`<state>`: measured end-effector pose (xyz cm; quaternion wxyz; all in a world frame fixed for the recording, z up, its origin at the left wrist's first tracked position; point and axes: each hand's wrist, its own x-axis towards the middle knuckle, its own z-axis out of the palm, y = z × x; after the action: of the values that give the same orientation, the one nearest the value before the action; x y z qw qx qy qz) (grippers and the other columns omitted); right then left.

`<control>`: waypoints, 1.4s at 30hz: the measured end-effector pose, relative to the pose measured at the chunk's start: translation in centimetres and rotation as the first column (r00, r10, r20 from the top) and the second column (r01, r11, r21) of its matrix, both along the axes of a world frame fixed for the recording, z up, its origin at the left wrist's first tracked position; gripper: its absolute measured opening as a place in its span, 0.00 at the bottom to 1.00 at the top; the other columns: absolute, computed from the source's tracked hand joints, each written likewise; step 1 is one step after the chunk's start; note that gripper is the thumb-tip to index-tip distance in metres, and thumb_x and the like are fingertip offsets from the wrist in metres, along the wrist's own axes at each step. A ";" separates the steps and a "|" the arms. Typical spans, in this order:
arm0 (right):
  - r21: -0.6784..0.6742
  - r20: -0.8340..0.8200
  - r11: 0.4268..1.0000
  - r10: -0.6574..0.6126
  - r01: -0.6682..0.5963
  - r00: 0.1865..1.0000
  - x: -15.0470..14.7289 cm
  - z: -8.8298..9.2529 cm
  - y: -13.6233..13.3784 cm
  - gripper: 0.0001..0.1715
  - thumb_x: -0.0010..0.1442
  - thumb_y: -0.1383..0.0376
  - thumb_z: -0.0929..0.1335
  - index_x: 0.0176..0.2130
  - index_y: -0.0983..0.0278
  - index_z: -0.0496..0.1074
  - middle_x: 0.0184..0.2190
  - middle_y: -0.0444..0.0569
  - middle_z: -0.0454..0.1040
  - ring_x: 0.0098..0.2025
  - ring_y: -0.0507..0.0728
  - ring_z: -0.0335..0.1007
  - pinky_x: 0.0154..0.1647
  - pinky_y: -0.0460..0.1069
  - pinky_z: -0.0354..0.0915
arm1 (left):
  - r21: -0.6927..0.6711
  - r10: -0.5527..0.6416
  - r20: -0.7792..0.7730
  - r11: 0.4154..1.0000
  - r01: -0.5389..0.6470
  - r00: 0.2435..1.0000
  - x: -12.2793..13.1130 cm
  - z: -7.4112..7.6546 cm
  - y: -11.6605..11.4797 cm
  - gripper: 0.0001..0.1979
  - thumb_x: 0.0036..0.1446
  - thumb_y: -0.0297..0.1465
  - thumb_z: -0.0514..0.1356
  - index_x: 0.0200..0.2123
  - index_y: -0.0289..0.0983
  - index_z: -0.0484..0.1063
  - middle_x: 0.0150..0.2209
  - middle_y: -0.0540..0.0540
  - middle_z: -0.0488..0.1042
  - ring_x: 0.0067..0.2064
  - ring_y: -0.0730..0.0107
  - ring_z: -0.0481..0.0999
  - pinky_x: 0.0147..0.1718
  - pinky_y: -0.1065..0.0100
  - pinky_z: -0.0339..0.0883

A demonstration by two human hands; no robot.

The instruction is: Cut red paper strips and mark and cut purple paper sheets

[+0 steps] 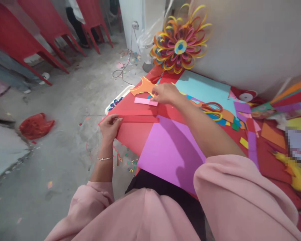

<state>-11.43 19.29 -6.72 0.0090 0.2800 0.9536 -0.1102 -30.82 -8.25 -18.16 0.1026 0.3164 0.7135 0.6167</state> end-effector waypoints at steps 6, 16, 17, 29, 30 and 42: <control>-0.257 -0.166 0.954 0.113 -0.154 0.980 4.4 -2.4 -7.6 0.36 0.58 0.57 0.78 0.64 0.59 0.77 0.61 0.53 0.81 0.61 0.64 0.76 0.61 0.55 0.68 | 0.175 -0.150 -0.043 0.972 0.155 0.988 0.3 2.3 0.2 0.10 0.54 0.35 0.68 0.39 0.39 0.81 0.30 0.51 0.77 0.29 0.75 0.74 0.31 0.71 0.71; -0.539 -0.304 0.811 -0.441 0.230 0.844 22.9 1.0 -12.6 0.20 0.65 0.51 0.68 0.36 0.64 0.79 0.35 0.49 0.82 0.37 0.55 0.74 0.40 0.49 0.63 | -0.071 -0.594 0.040 0.801 0.595 0.804 8.2 7.0 4.4 0.06 0.53 0.32 0.67 0.34 0.38 0.76 0.25 0.54 0.74 0.21 0.77 0.73 0.20 0.75 0.64; -0.544 -0.268 0.771 -0.533 0.331 0.802 25.3 0.4 -13.7 0.20 0.64 0.50 0.69 0.34 0.63 0.78 0.31 0.47 0.80 0.34 0.54 0.71 0.38 0.49 0.62 | -0.113 -0.651 0.077 0.747 0.655 0.755 10.0 7.1 5.4 0.06 0.52 0.32 0.67 0.33 0.38 0.76 0.24 0.54 0.74 0.21 0.76 0.73 0.19 0.75 0.64; -0.602 -0.303 0.529 -0.844 0.597 0.442 35.2 -6.5 -29.8 0.31 0.63 0.56 0.69 0.63 0.61 0.74 0.30 0.44 0.78 0.31 0.57 0.75 0.37 0.50 0.69 | -0.402 -0.900 -0.026 0.408 0.820 0.435 28.9 6.2 15.8 0.10 0.58 0.26 0.62 0.42 0.37 0.82 0.33 0.47 0.82 0.32 0.68 0.80 0.36 0.66 0.76; -0.576 -0.287 0.535 -0.840 0.617 0.460 35.5 -6.2 -30.5 0.30 0.65 0.55 0.68 0.64 0.60 0.74 0.31 0.46 0.80 0.32 0.58 0.77 0.38 0.51 0.70 | -0.419 -0.889 -0.116 0.449 0.789 0.444 30.1 6.0 15.5 0.12 0.59 0.26 0.63 0.45 0.37 0.83 0.38 0.45 0.83 0.37 0.65 0.82 0.41 0.64 0.77; -0.022 -0.371 0.744 -0.627 0.668 0.685 37.3 -9.0 -29.1 0.23 0.75 0.57 0.64 0.62 0.60 0.78 0.62 0.60 0.79 0.63 0.71 0.74 0.63 0.66 0.70 | -0.628 -0.813 -0.574 0.362 0.689 -0.096 33.3 2.8 6.5 0.21 0.74 0.40 0.58 0.62 0.36 0.76 0.66 0.31 0.74 0.69 0.43 0.72 0.68 0.40 0.64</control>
<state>25.86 -9.77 -15.68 -0.2189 0.5741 0.7826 -0.0998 2.44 -1.71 -15.33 0.0902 0.9033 0.3892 0.1564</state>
